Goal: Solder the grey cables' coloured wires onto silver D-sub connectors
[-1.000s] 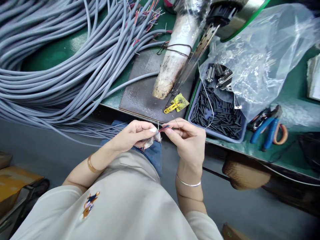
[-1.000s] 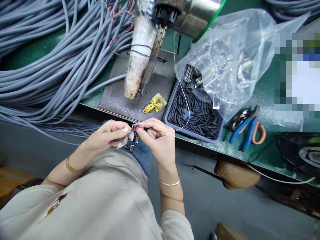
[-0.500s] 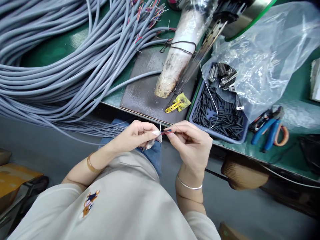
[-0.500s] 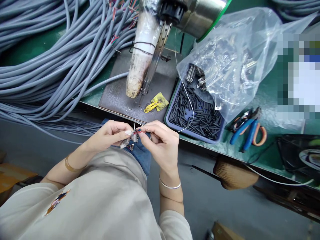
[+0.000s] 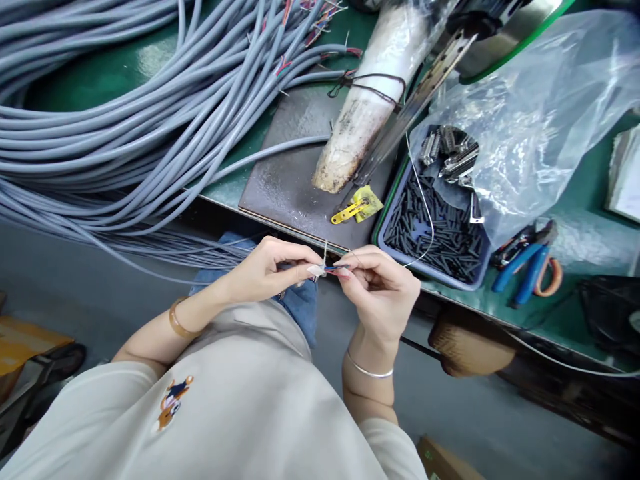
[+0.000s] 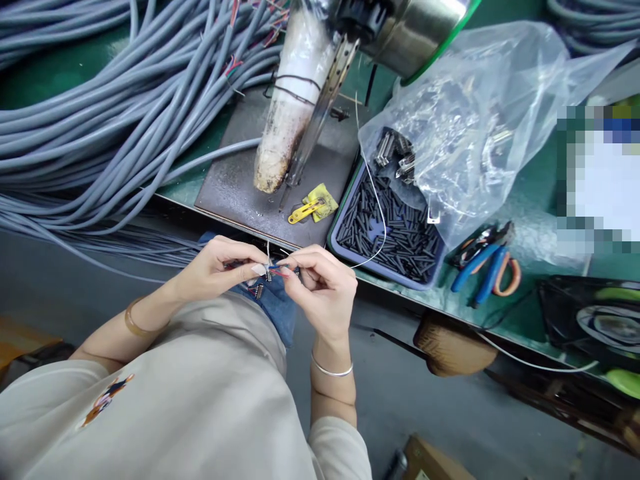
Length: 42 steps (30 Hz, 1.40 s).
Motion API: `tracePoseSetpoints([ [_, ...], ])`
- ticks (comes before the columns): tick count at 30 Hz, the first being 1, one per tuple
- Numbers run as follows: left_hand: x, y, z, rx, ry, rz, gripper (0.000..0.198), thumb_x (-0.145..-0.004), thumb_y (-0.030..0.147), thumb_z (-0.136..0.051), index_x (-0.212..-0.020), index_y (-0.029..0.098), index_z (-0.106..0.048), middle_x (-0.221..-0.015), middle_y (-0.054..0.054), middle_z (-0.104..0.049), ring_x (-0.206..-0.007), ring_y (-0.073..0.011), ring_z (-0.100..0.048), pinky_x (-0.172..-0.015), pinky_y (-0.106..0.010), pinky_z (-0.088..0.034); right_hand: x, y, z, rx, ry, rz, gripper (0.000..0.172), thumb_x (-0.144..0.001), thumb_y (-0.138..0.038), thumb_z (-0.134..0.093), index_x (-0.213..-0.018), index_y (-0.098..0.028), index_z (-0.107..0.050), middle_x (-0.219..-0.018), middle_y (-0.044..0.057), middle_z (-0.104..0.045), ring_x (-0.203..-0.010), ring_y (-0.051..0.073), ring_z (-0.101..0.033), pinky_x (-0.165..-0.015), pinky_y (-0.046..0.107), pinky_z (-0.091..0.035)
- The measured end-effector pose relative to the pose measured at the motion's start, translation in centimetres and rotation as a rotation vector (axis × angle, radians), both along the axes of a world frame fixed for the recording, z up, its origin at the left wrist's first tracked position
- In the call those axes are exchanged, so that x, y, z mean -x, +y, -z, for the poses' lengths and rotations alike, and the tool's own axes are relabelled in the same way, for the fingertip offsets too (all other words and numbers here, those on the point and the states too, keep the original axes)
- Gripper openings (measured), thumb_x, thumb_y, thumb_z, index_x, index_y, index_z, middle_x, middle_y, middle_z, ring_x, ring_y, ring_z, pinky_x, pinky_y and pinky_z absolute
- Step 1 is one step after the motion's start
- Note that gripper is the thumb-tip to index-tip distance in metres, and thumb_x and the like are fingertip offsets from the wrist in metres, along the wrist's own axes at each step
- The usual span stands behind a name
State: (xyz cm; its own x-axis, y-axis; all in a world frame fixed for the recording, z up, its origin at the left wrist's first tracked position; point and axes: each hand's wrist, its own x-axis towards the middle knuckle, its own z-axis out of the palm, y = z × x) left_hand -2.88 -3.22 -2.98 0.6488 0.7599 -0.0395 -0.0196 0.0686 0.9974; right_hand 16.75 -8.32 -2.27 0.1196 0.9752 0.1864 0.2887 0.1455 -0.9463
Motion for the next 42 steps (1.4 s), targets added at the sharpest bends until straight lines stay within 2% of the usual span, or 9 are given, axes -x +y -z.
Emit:
tracePoseSetpoints([
  [4,-0.1,-0.2,0.2,0.037,-0.012,0.002,0.032,-0.097,0.041,-0.063,-0.090,0.011,-0.073,-0.064,-0.002,-0.064,-0.053,-0.0087,-0.055,-0.051,-0.019,-0.044,0.0,0.1,-0.1,0.000,0.002,-0.006,0.003,-0.085,-0.022,-0.077,-0.083,-0.023,-0.078,-0.077,0.000,-0.069,-0.049,0.005,-0.036,-0.044,0.025,-0.022],
  [7,-0.4,-0.4,0.2,0.035,-0.040,-0.053,0.026,-0.093,0.037,-0.070,-0.095,0.012,-0.071,-0.067,-0.001,-0.065,-0.055,-0.0082,-0.057,-0.051,-0.019,-0.044,0.1,0.3,-0.1,-0.009,0.012,-0.011,0.004,-0.085,-0.020,-0.077,-0.083,-0.023,-0.078,-0.076,-0.001,-0.068,-0.049,0.005,-0.035,-0.044,0.024,-0.021],
  [11,-1.0,-0.8,0.1,-0.172,-0.030,-0.204,0.015,-0.090,0.026,-0.073,-0.089,0.012,-0.071,-0.075,-0.002,-0.069,-0.054,-0.0052,-0.051,-0.049,-0.017,-0.039,-0.1,0.3,0.3,0.021,0.040,-0.011,0.002,-0.086,-0.022,-0.077,-0.084,-0.023,-0.078,-0.075,-0.002,-0.066,-0.048,0.004,-0.031,-0.045,0.024,-0.021],
  [14,-1.4,-1.1,0.0,-0.320,-0.029,-0.289,0.008,-0.089,0.019,-0.069,-0.085,0.012,-0.070,-0.071,0.000,-0.067,-0.053,-0.0041,-0.047,-0.047,-0.015,-0.036,-0.2,0.2,0.5,0.072,0.068,-0.011,0.003,-0.087,-0.025,-0.076,-0.086,-0.023,-0.078,-0.075,-0.002,-0.064,-0.049,0.004,-0.034,-0.046,0.024,-0.024],
  [21,-2.4,-1.5,-0.2,-0.390,-0.049,-0.401,0.008,-0.085,0.016,-0.064,-0.077,0.014,-0.068,-0.059,0.004,-0.061,-0.044,-0.0022,-0.035,-0.040,-0.015,-0.026,0.4,0.5,0.1,0.177,0.165,-0.020,0.007,-0.082,-0.027,-0.077,-0.078,-0.022,-0.077,-0.075,0.002,-0.065,-0.056,0.008,-0.045,-0.045,0.023,-0.029],
  [30,-2.2,-1.1,-0.9,-0.211,-0.050,-0.314,0.010,-0.081,0.013,-0.061,-0.072,0.014,-0.066,-0.061,0.003,-0.061,-0.049,-0.0046,-0.044,-0.046,-0.017,-0.032,0.3,0.3,0.2,0.177,0.139,0.001,0.005,-0.079,-0.027,-0.079,-0.078,-0.023,-0.079,-0.074,0.003,-0.067,-0.057,0.010,-0.050,-0.045,0.023,-0.030],
  [33,-2.0,-1.0,-1.0,-0.265,-0.042,-0.294,0.011,-0.080,0.009,-0.061,-0.073,0.013,-0.068,-0.059,0.004,-0.060,-0.049,-0.0044,-0.045,-0.047,-0.016,-0.033,0.1,0.2,0.0,0.168,0.145,-0.006,0.002,-0.080,-0.025,-0.080,-0.079,-0.024,-0.080,-0.074,0.002,-0.069,-0.057,0.009,-0.050,-0.045,0.022,-0.030],
  [37,-2.0,-1.0,-1.0,-0.381,-0.014,-0.280,0.012,-0.081,0.008,-0.061,-0.075,0.013,-0.070,-0.057,0.004,-0.059,-0.046,-0.0033,-0.038,-0.044,-0.016,-0.029,-0.1,0.1,-0.1,0.180,0.152,-0.013,0.002,-0.080,-0.025,-0.081,-0.080,-0.024,-0.081,-0.076,0.003,-0.072,-0.057,0.010,-0.054,-0.045,0.022,-0.033],
  [42,-1.9,-0.9,-0.9,-0.435,0.005,-0.267,0.013,-0.081,0.008,-0.060,-0.077,0.014,-0.071,-0.056,0.004,-0.060,-0.046,-0.0038,-0.038,-0.044,-0.016,-0.030,-0.4,0.3,-0.1,0.167,0.182,-0.068,0.005,-0.081,-0.025,-0.082,-0.085,-0.028,-0.083,-0.081,0.004,-0.076,-0.065,0.012,-0.063,-0.051,0.022,-0.045],
])
